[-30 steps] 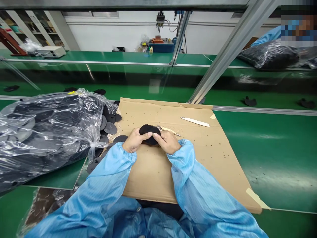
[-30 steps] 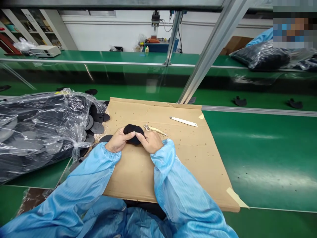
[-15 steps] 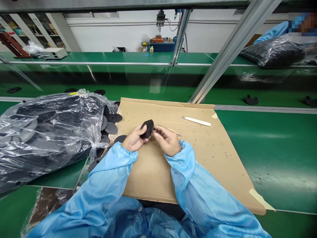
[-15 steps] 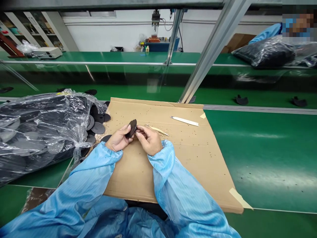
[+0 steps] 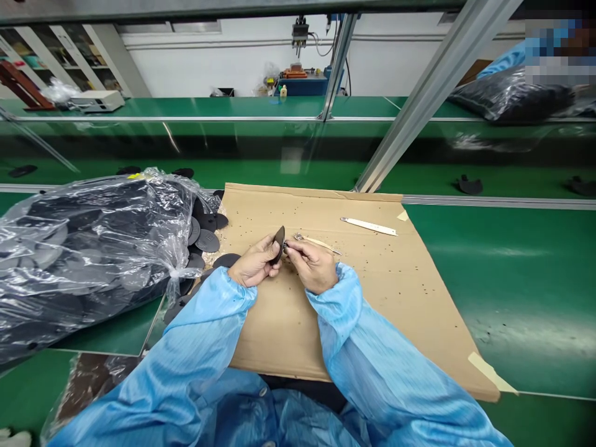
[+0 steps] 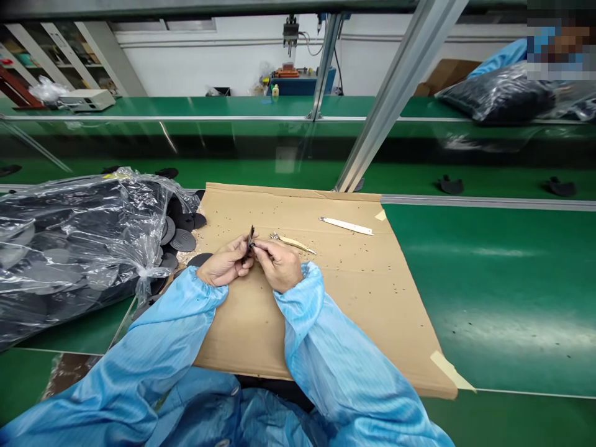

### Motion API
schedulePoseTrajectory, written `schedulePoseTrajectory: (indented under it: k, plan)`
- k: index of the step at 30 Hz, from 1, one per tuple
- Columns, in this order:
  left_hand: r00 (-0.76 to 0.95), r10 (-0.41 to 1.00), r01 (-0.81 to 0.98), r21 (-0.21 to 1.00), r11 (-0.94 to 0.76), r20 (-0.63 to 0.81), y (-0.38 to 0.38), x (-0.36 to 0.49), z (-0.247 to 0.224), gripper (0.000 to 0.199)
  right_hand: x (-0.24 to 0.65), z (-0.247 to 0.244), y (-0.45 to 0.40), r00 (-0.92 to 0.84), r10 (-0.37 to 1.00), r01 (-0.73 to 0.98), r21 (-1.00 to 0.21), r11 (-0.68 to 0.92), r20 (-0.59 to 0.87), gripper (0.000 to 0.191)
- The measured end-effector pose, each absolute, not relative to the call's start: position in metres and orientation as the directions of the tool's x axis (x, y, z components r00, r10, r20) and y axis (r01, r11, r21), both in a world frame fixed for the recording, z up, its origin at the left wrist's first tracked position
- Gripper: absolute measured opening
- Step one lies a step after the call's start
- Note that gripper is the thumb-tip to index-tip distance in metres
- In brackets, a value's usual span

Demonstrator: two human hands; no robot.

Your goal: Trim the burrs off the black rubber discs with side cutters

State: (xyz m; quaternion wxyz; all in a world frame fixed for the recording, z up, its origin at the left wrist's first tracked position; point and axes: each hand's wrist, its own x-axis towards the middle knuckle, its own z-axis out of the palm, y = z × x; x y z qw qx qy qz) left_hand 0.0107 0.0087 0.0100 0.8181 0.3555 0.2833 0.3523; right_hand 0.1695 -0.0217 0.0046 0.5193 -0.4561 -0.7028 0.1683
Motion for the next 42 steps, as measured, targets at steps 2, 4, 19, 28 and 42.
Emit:
schedulePoseTrajectory:
  k: [2,4,19,28,42]
  plan:
    - [0.602,0.771,-0.378,0.776,0.505,-0.208,0.009,0.011,0.01,0.057,0.168,0.005,-0.022,-0.026,0.821,0.48,-0.714,0.51,0.57,0.019]
    - [0.591,0.784,-0.393,0.781,0.486,-0.19,0.01,0.012,0.009,0.057,0.165,0.006,-0.023,0.001,0.824,0.464,-0.73,0.502,0.567,0.019]
    - [0.057,0.975,-0.012,0.977,-0.214,0.214,0.02,0.023,-0.009,0.044,0.185,-0.005,0.002,-0.132,0.959,-0.145,-0.952,-0.269,-0.251,0.032]
    - [0.171,0.864,0.264,0.823,-0.503,0.473,0.019,0.022,-0.005,0.016,0.191,0.003,0.006,-0.301,0.865,-0.145,-0.878,-0.457,-0.401,0.028]
    - [0.015,0.983,-0.208,0.962,-0.176,0.183,0.015,0.029,-0.009,0.031,0.172,0.015,-0.017,-0.13,0.979,-0.176,-0.968,-0.181,-0.159,0.04]
